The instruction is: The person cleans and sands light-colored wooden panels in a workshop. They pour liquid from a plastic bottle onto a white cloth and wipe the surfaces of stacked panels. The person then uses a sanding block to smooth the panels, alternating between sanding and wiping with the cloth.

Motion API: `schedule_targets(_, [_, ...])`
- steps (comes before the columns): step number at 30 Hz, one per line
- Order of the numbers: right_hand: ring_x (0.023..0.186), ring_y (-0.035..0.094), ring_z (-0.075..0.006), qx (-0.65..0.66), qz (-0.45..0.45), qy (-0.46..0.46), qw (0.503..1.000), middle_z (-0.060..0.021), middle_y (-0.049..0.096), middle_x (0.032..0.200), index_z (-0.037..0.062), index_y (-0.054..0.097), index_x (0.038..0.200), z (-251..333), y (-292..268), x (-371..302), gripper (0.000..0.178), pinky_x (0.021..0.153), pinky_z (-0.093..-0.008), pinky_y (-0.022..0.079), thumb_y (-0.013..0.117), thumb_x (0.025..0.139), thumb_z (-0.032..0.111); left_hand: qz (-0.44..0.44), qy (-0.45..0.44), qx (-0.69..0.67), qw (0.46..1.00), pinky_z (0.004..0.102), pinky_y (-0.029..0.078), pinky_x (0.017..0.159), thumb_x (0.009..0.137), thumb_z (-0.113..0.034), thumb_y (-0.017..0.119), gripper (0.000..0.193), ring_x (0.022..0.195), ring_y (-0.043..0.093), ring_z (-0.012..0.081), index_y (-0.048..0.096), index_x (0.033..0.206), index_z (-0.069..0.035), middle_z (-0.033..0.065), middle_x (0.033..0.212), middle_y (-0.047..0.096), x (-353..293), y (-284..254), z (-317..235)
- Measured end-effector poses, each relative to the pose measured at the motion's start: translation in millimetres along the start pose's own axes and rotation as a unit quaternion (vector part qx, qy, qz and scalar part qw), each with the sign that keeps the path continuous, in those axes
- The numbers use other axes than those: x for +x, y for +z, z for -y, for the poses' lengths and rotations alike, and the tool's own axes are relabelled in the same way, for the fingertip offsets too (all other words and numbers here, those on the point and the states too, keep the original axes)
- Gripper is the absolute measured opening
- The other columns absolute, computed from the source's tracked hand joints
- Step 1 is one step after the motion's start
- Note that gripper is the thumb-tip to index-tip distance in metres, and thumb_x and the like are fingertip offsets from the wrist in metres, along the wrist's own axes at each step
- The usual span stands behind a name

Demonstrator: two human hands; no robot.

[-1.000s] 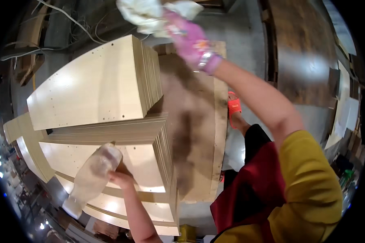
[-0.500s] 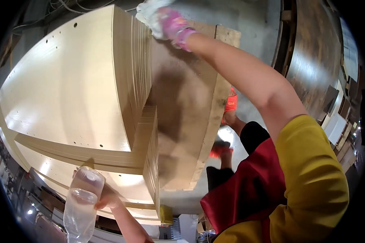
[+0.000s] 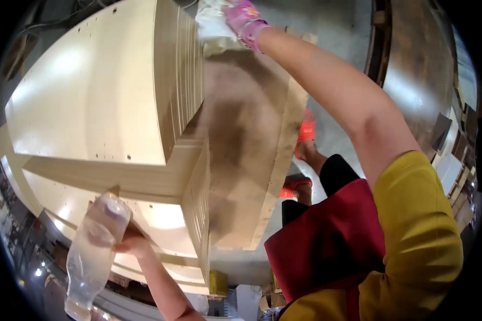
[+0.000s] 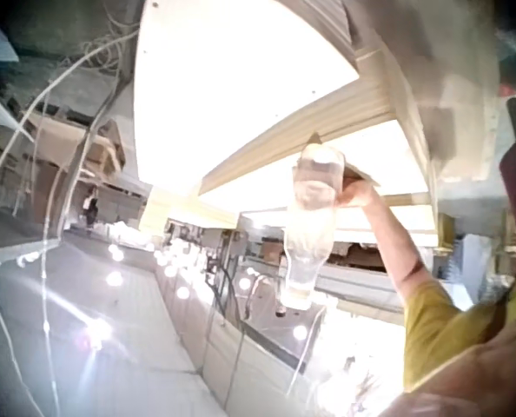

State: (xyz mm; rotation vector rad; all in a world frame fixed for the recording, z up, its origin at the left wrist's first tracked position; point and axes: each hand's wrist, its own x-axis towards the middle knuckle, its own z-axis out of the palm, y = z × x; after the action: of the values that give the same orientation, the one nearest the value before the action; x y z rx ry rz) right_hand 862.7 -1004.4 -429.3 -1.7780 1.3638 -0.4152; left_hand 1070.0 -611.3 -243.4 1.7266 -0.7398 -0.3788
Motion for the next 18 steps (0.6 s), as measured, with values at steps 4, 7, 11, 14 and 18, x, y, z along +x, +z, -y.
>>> schedule_targets(4, [0.1,0.061,-0.0276,-0.403,0.158,-0.245,0.867,-0.0157,0.062,0.105,0.0087,0.054,0.123,-8.2,9.3,-98.3,0.035,0.081,-0.0367,0.05,0.04,0.097,0.027,-0.049,0.049,0.067,0.995,0.0447,0.033,0.109,0.087,-0.068,0.042,0.093,0.13,0.037,0.0355,0.022,0.142,0.004,0.0221,0.143,0.032,-1.8,-13.9,6.4])
schedule_targets(7, [0.116,0.051,-0.0243,-0.076,0.49,-0.047,0.867,-0.0076,0.054,0.128,0.0097,0.051,0.131,-34.8,-58.1,-190.8,0.04,0.101,-0.0364,0.04,0.052,0.091,0.017,-0.118,-0.002,0.174,0.978,0.0429,0.027,0.111,0.093,-0.048,0.051,0.079,0.133,0.033,0.0309,0.019,0.143,0.004,0.0179,0.147,0.028,-14.0,-32.5,8.0])
schedule_targets(11, [0.112,0.056,-0.019,0.481,0.403,0.382,0.678,-0.0097,0.062,0.119,0.0067,0.057,0.124,4.1,-194.3,-278.3,0.04,0.096,-0.0325,0.045,0.058,0.085,0.011,-0.094,-0.162,0.143,0.972,0.0386,0.03,0.109,0.089,-0.022,0.062,0.067,0.128,0.04,0.0273,0.027,0.14,0.007,0.0185,0.141,0.038,-17.3,-7.8,-54.1])
schedule_targets(14, [0.113,0.056,-0.0197,0.233,0.345,0.218,0.883,-0.0109,0.062,0.12,0.0029,0.058,0.122,-35.1,-249.3,-335.9,0.036,0.099,-0.0316,0.042,0.059,0.087,0.011,-0.082,-0.186,0.09,0.975,0.0351,0.038,0.1,0.085,-0.017,0.069,0.07,0.116,0.049,0.0254,0.03,0.138,0.006,0.0183,0.132,0.047,-14.9,2.9,-90.5])
schedule_targets(18, [0.113,0.054,-0.0198,0.158,0.248,0.158,0.942,-0.0101,0.061,0.12,0.0019,0.059,0.122,34.5,-308.7,-356.3,0.037,0.099,-0.0314,0.039,0.058,0.087,0.017,-0.093,-0.224,0.043,0.969,0.0349,0.039,0.1,0.086,-0.015,0.067,0.068,0.117,0.048,0.0225,0.03,0.139,0.007,0.017,0.133,0.045,-71.3,-2.4,-154.0])
